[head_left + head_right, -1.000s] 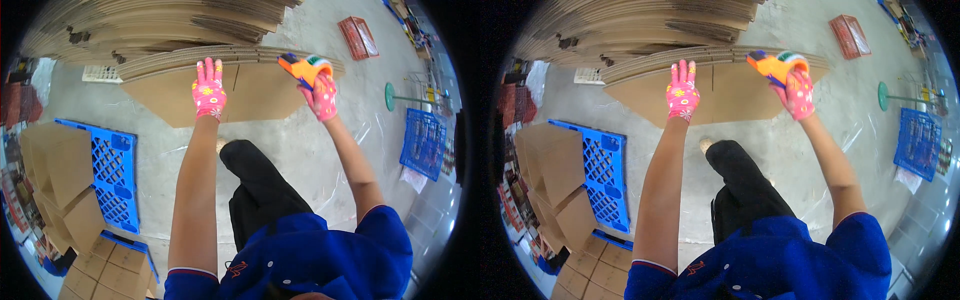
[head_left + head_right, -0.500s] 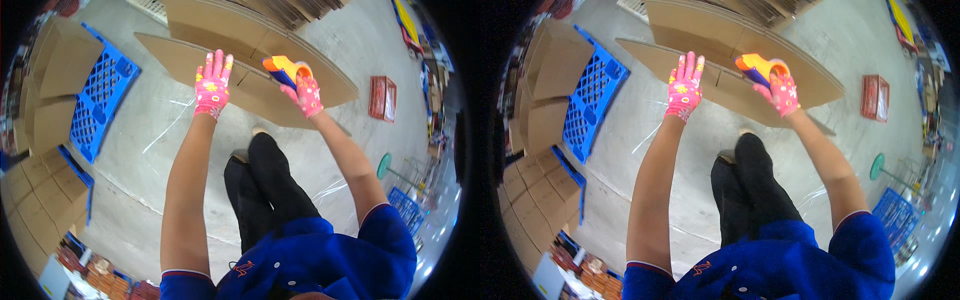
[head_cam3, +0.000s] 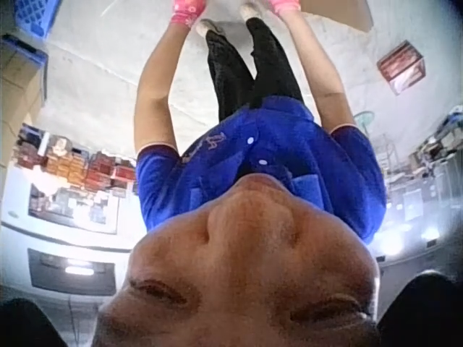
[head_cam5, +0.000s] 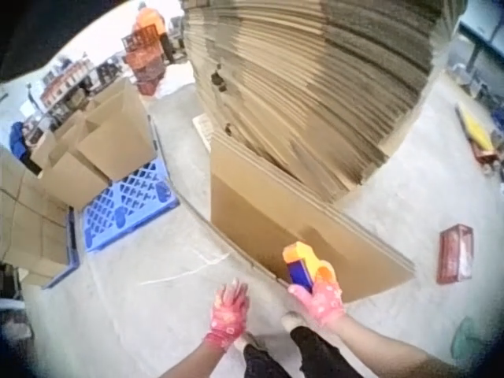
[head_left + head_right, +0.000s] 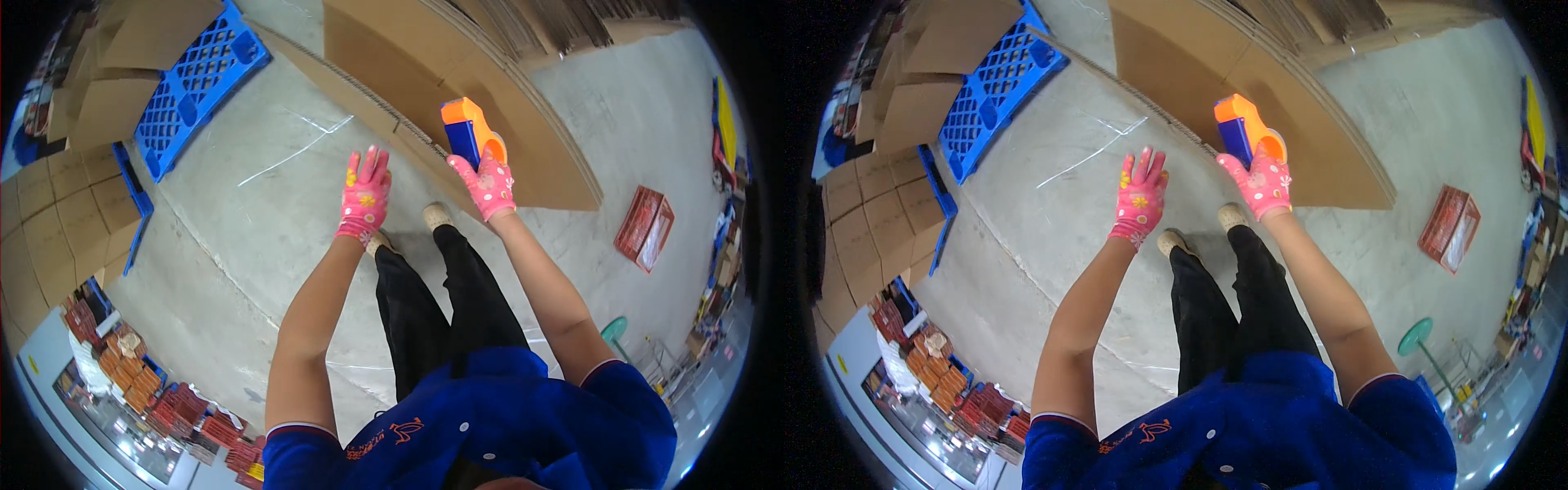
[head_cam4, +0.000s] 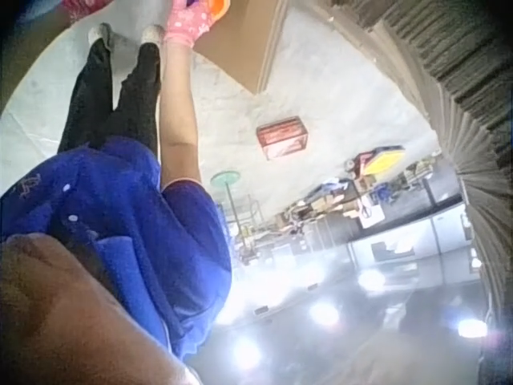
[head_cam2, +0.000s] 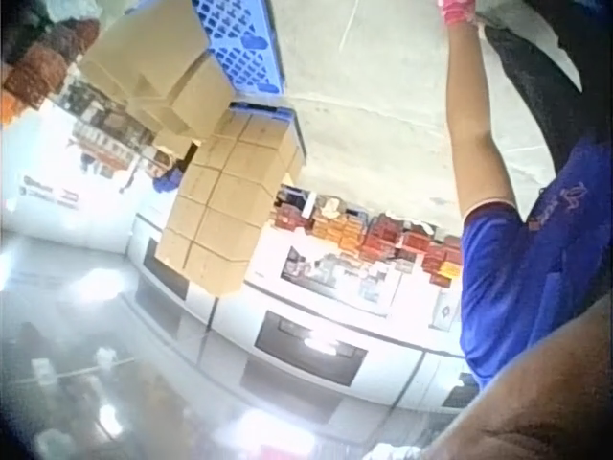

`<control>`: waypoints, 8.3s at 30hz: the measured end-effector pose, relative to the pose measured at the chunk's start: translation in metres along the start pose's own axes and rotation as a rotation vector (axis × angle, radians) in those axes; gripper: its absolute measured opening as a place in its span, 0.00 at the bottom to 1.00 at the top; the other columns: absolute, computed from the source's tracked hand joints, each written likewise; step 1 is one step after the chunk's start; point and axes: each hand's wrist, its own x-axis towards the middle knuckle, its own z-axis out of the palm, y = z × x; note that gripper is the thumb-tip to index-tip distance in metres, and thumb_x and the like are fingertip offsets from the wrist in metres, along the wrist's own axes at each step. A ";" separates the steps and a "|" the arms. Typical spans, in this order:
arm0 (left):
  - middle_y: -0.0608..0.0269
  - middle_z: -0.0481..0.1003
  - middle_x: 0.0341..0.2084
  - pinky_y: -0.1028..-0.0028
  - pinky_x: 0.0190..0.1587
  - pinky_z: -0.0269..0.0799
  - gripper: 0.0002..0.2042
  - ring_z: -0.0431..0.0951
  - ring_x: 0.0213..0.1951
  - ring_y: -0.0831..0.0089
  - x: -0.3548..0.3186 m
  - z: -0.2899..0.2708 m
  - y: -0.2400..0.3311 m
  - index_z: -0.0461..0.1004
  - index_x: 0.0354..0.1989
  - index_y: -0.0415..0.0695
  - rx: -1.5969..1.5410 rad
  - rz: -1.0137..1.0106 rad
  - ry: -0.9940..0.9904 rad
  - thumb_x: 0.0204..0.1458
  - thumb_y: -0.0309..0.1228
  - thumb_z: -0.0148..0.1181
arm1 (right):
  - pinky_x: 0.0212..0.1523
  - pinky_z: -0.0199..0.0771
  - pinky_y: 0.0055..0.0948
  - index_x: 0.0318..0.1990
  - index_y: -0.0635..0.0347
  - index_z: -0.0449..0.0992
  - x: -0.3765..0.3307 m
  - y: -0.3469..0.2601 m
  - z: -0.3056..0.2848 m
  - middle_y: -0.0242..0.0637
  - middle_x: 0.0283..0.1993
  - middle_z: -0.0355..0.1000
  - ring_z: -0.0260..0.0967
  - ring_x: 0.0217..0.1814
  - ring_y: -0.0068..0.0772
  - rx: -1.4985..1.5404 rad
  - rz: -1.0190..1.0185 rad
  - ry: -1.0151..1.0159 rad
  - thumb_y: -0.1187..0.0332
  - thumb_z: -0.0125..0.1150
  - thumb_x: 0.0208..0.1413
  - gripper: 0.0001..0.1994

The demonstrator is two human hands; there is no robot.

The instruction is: The recorder unfolds flat cardboard sheets and seals the bottom flaps with a manual tape dispenser to form boxes.

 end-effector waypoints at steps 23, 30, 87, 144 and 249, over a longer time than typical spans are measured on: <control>0.53 0.64 0.57 0.59 0.68 0.42 0.23 0.60 0.61 0.59 0.038 -0.047 0.056 0.66 0.53 0.43 0.040 -0.034 0.324 0.45 0.26 0.46 | 0.55 0.61 0.47 0.51 0.71 0.67 0.006 0.007 -0.003 0.60 0.46 0.70 0.64 0.53 0.60 -0.046 -0.065 0.046 0.33 0.55 0.42 0.44; 0.51 0.71 0.29 0.58 0.42 0.69 0.06 0.73 0.36 0.52 -0.019 -0.026 0.039 0.70 0.29 0.43 -0.246 -0.304 -0.107 0.49 0.31 0.48 | 0.57 0.59 0.44 0.53 0.69 0.64 -0.029 -0.023 0.013 0.57 0.50 0.67 0.63 0.55 0.53 -0.354 -0.207 -0.116 0.47 0.62 0.42 0.37; 0.50 0.69 0.53 0.69 0.51 0.67 0.33 0.71 0.53 0.62 -0.342 -0.022 0.157 0.44 0.66 0.42 -1.047 -1.788 0.443 0.52 0.22 0.51 | 0.36 0.68 0.42 0.34 0.58 0.74 -0.236 0.012 0.099 0.42 0.24 0.68 0.68 0.32 0.45 -0.324 -1.155 -0.334 0.55 0.68 0.38 0.19; 0.47 0.65 0.55 0.67 0.53 0.66 0.25 0.69 0.54 0.55 -0.261 -0.020 0.165 0.58 0.61 0.38 -0.992 -1.786 0.652 0.52 0.24 0.51 | 0.47 0.60 0.42 0.39 0.65 0.73 -0.115 -0.089 0.307 0.49 0.32 0.72 0.68 0.41 0.49 -0.471 -0.985 -0.038 0.46 0.59 0.49 0.26; 0.70 0.75 0.39 0.60 0.57 0.49 0.15 0.68 0.48 0.64 -0.192 0.080 -0.096 0.76 0.40 0.59 -0.696 -1.153 0.378 0.42 0.45 0.65 | 0.52 0.63 0.40 0.53 0.57 0.66 0.008 -0.191 0.287 0.44 0.42 0.72 0.66 0.50 0.45 -0.715 -0.962 -0.232 0.44 0.44 0.56 0.27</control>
